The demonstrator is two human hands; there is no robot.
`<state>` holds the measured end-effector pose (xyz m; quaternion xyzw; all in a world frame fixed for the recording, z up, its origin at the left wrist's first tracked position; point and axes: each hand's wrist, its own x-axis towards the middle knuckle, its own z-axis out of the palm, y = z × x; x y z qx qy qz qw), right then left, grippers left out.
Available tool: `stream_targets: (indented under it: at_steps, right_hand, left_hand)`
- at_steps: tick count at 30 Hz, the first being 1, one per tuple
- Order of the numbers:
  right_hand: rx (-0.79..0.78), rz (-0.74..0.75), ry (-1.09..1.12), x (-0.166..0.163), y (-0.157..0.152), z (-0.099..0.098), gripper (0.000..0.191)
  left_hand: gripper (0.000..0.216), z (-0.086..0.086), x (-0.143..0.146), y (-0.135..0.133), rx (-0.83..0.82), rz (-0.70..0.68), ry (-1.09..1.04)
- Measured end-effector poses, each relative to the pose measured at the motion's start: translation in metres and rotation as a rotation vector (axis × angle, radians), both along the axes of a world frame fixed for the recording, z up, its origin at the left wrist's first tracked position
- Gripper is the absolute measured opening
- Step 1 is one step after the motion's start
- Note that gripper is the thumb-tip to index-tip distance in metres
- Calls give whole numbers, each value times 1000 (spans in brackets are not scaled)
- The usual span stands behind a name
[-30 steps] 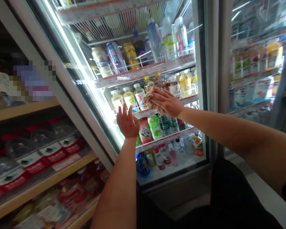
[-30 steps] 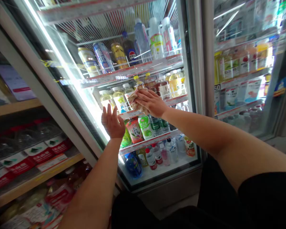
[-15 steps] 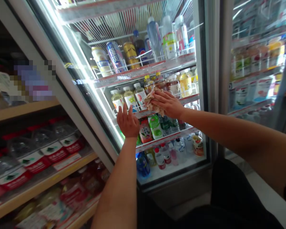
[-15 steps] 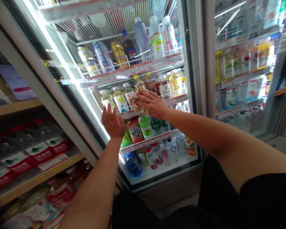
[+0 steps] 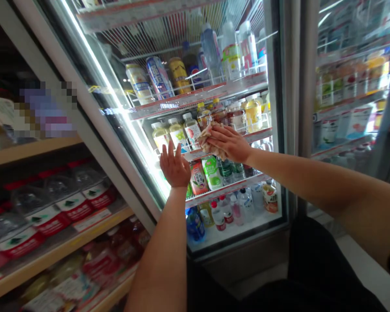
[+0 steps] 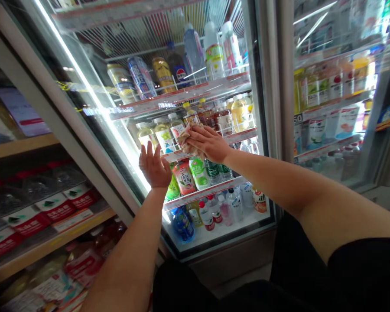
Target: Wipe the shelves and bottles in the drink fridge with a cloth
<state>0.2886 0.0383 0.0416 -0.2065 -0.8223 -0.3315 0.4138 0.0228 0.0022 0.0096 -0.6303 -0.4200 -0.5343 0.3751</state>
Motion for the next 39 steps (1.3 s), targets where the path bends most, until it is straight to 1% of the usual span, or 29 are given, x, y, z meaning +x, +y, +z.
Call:
stream_targets:
  at_steps: [5, 8, 12, 14, 16, 20, 24, 26, 31, 35, 39]
  right_hand:
    - [8, 6, -18, 2, 0, -5, 57]
    - [31, 9, -39, 4, 1, -10, 56]
    - [94, 57, -150, 14, 4, -16, 49]
    - [126, 95, -231, 20, 6, -14, 46]
    - [132, 104, -267, 25, 8, -9, 45]
    - [79, 30, -126, 25, 5, 0, 53]
    - [27, 7, -24, 19, 0, -2, 61]
    - [24, 10, -33, 18, 0, -5, 62]
    - [44, 24, -92, 23, 1, -6, 57]
    - [57, 12, -72, 27, 3, -12, 55]
    - [97, 41, -137, 35, 6, -19, 50]
  left_hand:
    - [48, 0, 1, 0, 54, 32, 7]
    - [48, -1, 1, -1, 36, 21, -3]
    - [48, -1, 1, -1, 30, 26, -2]
    - [48, -1, 0, 0, 38, 36, 4]
    - [49, -1, 0, 1, 55, 49, 11]
    - [49, -1, -1, 2, 101, 75, 40]
    - [49, -1, 0, 1, 94, 74, 36]
    - [49, -1, 0, 1, 89, 77, 34]
    - [49, -1, 0, 2, 81, 84, 27]
    - [50, -1, 0, 1, 29, 46, -3]
    - [50, 0, 0, 1, -9, 3, -12]
